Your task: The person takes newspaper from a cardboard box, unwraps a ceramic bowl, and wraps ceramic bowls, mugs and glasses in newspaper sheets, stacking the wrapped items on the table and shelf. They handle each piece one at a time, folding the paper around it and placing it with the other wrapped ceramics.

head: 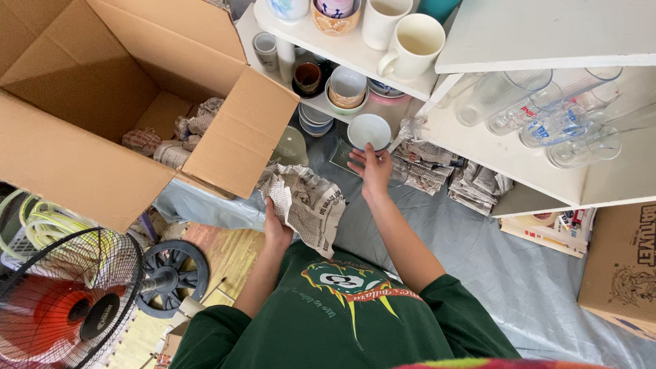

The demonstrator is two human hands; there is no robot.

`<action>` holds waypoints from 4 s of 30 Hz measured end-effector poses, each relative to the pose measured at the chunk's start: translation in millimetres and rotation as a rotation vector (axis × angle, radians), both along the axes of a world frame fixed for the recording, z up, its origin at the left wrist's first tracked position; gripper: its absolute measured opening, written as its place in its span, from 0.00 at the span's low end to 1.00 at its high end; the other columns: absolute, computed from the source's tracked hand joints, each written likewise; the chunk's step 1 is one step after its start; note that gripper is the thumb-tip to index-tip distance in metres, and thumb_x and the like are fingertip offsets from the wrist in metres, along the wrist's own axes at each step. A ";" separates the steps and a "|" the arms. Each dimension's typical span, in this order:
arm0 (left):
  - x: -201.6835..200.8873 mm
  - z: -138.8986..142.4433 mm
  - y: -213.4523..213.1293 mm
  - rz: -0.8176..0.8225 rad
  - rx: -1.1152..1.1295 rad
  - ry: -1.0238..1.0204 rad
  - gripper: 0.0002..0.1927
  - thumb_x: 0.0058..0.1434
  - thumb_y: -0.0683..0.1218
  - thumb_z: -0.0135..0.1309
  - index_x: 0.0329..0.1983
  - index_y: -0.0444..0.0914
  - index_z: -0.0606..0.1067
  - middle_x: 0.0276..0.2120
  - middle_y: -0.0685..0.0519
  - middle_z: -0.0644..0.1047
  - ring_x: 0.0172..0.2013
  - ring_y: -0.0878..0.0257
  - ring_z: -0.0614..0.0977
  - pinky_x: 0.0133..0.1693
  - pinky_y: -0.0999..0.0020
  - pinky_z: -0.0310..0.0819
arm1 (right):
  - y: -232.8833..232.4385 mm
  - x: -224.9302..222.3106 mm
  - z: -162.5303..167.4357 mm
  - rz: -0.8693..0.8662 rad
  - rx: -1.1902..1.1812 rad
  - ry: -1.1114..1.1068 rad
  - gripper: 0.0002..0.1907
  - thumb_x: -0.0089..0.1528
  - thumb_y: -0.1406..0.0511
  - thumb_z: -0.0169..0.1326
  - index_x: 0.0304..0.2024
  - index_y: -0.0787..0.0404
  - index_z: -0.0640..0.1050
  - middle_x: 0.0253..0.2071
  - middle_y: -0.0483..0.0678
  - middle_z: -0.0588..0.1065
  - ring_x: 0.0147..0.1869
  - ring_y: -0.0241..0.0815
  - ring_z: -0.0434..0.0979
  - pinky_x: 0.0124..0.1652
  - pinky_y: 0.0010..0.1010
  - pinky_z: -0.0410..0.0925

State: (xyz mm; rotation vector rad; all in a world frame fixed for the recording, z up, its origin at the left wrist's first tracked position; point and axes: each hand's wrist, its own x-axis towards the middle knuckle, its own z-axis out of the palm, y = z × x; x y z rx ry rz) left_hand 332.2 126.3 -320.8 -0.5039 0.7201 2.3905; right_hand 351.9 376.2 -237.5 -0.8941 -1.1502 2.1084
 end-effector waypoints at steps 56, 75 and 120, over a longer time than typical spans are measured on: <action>-26.4 -13.6 25.6 -0.186 0.066 -0.038 0.28 0.72 0.61 0.40 0.67 0.40 0.68 0.61 0.51 0.75 0.60 0.54 0.76 0.62 0.54 0.68 | -13.3 10.9 16.1 -0.062 0.195 0.169 0.14 0.73 0.62 0.46 0.44 0.69 0.67 0.42 0.63 0.79 0.43 0.51 0.84 0.40 0.43 0.81; -31.0 -9.0 22.6 -0.155 0.082 -0.080 0.28 0.72 0.60 0.41 0.67 0.39 0.68 0.62 0.52 0.74 0.60 0.54 0.75 0.63 0.54 0.66 | 68.7 -100.9 87.3 0.411 0.283 -0.074 0.10 0.71 0.63 0.52 0.40 0.64 0.73 0.35 0.52 0.77 0.21 0.31 0.61 0.18 0.24 0.51; -43.9 -0.8 -16.3 -0.016 -0.070 -0.023 0.27 0.71 0.59 0.43 0.66 0.40 0.68 0.62 0.51 0.74 0.61 0.53 0.74 0.62 0.53 0.68 | 96.0 -188.5 120.1 0.193 1.358 -0.671 0.19 0.71 0.56 0.49 0.60 0.57 0.75 0.56 0.55 0.72 0.59 0.57 0.69 0.58 0.45 0.60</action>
